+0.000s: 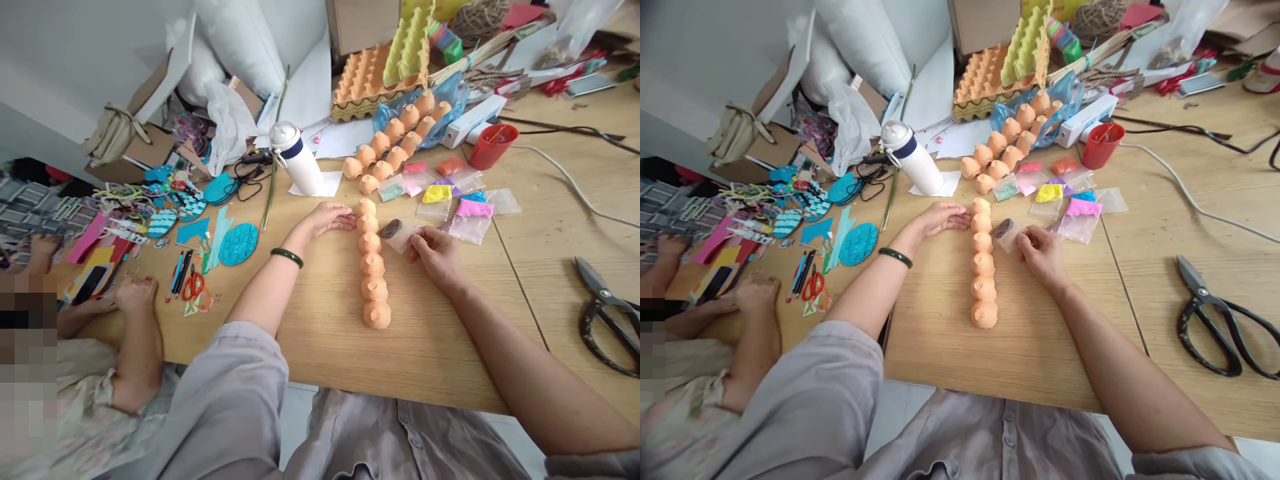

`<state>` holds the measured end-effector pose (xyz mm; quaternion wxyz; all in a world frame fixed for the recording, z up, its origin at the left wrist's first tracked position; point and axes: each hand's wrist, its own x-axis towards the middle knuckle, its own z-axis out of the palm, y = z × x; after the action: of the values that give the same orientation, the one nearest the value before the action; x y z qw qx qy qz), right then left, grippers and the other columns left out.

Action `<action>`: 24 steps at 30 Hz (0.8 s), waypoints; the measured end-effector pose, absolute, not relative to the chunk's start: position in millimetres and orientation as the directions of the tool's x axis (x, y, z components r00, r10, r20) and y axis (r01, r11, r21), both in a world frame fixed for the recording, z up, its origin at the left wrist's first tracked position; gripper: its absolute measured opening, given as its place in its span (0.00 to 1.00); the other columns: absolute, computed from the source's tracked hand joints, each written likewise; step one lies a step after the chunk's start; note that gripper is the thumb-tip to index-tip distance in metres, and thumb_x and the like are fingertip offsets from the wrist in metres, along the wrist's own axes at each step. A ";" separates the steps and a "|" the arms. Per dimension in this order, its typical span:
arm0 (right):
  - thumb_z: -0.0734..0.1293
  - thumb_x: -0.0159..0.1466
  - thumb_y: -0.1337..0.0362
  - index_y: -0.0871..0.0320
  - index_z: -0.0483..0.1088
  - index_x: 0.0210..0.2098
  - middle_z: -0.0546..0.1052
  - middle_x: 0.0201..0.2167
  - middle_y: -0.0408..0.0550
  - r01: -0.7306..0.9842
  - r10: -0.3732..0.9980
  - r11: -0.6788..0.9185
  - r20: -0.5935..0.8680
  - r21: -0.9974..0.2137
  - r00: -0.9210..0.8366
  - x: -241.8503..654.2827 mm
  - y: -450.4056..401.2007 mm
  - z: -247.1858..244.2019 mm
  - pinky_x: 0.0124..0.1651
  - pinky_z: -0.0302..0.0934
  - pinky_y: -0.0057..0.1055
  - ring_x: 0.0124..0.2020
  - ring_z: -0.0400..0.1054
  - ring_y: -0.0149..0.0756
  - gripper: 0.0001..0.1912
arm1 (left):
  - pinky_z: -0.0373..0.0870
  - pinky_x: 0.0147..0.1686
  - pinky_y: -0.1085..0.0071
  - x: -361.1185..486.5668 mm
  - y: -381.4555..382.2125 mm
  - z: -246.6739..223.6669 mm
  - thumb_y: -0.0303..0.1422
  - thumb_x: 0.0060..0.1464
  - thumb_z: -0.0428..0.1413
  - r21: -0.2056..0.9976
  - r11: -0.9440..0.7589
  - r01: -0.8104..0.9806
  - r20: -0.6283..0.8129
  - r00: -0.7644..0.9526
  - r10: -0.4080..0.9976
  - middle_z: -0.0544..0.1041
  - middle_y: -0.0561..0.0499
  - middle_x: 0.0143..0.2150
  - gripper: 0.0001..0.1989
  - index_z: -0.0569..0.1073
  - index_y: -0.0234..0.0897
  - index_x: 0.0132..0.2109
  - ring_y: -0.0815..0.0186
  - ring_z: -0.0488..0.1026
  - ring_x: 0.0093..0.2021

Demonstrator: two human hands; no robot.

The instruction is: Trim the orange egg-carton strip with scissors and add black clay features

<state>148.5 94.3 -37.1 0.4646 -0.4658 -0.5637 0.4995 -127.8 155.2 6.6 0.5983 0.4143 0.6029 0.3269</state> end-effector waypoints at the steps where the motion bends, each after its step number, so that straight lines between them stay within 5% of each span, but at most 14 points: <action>1: 0.68 0.61 0.58 0.53 0.68 0.24 0.71 0.17 0.40 0.063 0.989 0.064 0.055 -0.996 -0.140 148.7 94.0 -36.1 0.27 0.58 0.31 0.20 0.64 0.31 0.11 | 0.79 0.52 0.59 -121.6 169.7 4.8 0.23 0.61 0.57 0.907 0.412 0.091 -0.414 0.011 0.910 0.83 0.42 0.34 0.05 0.77 0.30 0.36 0.64 0.82 0.35; 4: 0.68 0.62 0.57 0.54 0.68 0.24 0.70 0.17 0.40 0.078 0.989 0.059 0.048 -0.995 -0.143 148.5 93.1 -34.0 0.26 0.58 0.30 0.20 0.64 0.31 0.13 | 0.78 0.52 0.65 -108.6 201.3 -0.3 0.23 0.63 0.53 0.947 0.314 0.065 -0.302 -0.151 0.941 0.81 0.45 0.33 0.07 0.73 0.32 0.36 0.67 0.81 0.37; 9: 0.71 0.61 0.53 0.55 0.68 0.25 0.73 0.20 0.41 -0.018 0.993 0.025 0.026 -1.000 -0.113 147.4 92.0 -34.6 0.28 0.63 0.30 0.22 0.68 0.31 0.15 | 0.76 0.55 0.64 -94.4 196.7 -6.4 0.27 0.62 0.54 0.973 0.181 0.140 -0.126 -0.331 0.935 0.82 0.45 0.46 0.07 0.75 0.35 0.45 0.63 0.80 0.50; 12: 0.72 0.59 0.52 0.56 0.70 0.25 0.74 0.23 0.43 -0.085 0.993 -0.005 0.005 -0.996 -0.118 145.9 91.4 -35.6 0.28 0.66 0.31 0.23 0.70 0.32 0.16 | 0.73 0.60 0.58 -80.7 165.2 -9.8 0.36 0.63 0.56 0.933 -0.084 0.351 0.135 -0.124 0.983 0.82 0.42 0.53 0.13 0.78 0.35 0.50 0.57 0.78 0.56; 18: 0.75 0.56 0.48 0.56 0.71 0.25 0.75 0.24 0.43 -0.185 0.998 0.023 0.034 -0.982 -0.059 143.2 92.4 -36.3 0.27 0.69 0.31 0.24 0.70 0.32 0.19 | 0.60 0.71 0.52 -61.6 110.5 -26.6 0.38 0.55 0.66 0.703 -0.342 0.624 0.342 0.125 0.931 0.69 0.35 0.70 0.24 0.78 0.36 0.57 0.49 0.65 0.71; 24: 0.75 0.56 0.40 0.56 0.71 0.25 0.72 0.25 0.42 -0.195 0.985 0.155 0.167 -0.969 -0.048 145.0 87.0 -31.6 0.29 0.69 0.29 0.25 0.68 0.29 0.26 | 0.70 0.64 0.55 -38.8 60.9 -9.7 0.38 0.66 0.57 0.674 -0.446 0.589 0.534 0.030 0.845 0.78 0.38 0.59 0.15 0.79 0.36 0.54 0.55 0.75 0.62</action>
<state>145.0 87.0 -31.6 0.5681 -0.3913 -0.5046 0.5191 -38.8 60.9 -9.7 0.1344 0.7048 0.5088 0.4757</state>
